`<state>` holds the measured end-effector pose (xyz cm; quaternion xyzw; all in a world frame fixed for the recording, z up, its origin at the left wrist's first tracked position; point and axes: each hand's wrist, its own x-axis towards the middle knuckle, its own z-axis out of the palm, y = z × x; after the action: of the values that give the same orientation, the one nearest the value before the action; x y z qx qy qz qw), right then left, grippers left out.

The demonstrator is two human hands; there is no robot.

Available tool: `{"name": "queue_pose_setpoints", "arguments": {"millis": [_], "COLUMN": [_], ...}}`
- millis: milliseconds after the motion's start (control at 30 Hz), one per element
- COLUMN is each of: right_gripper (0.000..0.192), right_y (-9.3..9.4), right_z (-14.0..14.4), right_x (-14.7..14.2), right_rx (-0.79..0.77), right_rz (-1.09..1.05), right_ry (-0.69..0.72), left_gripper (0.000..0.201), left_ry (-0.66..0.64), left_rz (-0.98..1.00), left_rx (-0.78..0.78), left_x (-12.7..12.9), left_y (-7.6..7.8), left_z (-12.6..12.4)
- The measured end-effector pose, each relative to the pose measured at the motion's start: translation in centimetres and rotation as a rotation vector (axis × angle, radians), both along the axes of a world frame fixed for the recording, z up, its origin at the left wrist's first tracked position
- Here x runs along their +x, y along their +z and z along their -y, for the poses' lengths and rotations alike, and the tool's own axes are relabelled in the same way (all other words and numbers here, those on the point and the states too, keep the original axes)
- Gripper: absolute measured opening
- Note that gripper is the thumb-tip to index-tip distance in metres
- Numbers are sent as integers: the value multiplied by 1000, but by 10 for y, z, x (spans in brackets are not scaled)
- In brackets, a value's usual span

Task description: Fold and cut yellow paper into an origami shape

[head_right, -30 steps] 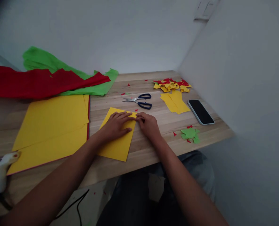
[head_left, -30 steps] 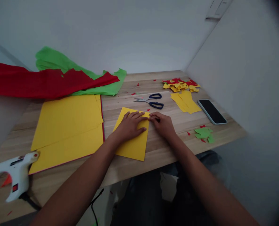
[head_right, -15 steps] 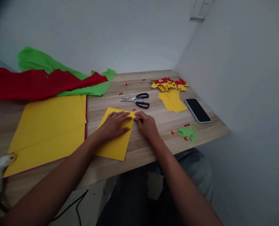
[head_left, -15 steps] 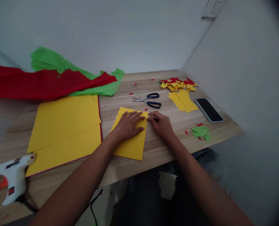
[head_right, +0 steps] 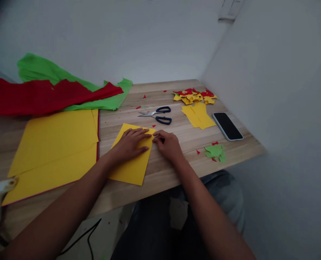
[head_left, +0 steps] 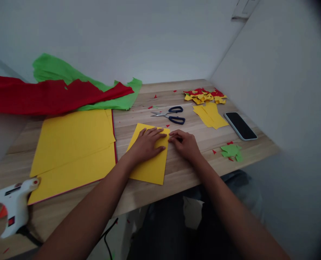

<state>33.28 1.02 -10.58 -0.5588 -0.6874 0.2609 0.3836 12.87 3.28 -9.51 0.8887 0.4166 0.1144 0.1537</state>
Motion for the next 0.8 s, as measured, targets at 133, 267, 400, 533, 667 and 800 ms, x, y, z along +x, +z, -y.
{"name": "queue_pose_setpoints", "arguments": {"millis": [133,267,400,533,667,800], "right_gripper": [13,16,25,37,33,32], "right_y": [-2,-1,12,28,33,34], "right_z": [1,1,-11,-33,-53,-63], "right_x": [0,2,6,2,-10,-14], "right_rx": [-17,-74,-222,-577,-820,-922], "right_rz": [-15,-59,-69,-26,20,67], "right_ry": [10,12,-108,-36,10,25], "left_gripper": [56,79,77,65,53,50], "left_ry": [-25,-76,69,212,247,230], "left_rz": [-32,-110,-132,-145,-165,-132], "left_rx": [-12,-101,-48,72,139,138], "left_x": [-3,-6,6,22,22,15], "left_y": [3,7,5,4,8,8], "left_z": [-1,0,13,27,28,20]}}
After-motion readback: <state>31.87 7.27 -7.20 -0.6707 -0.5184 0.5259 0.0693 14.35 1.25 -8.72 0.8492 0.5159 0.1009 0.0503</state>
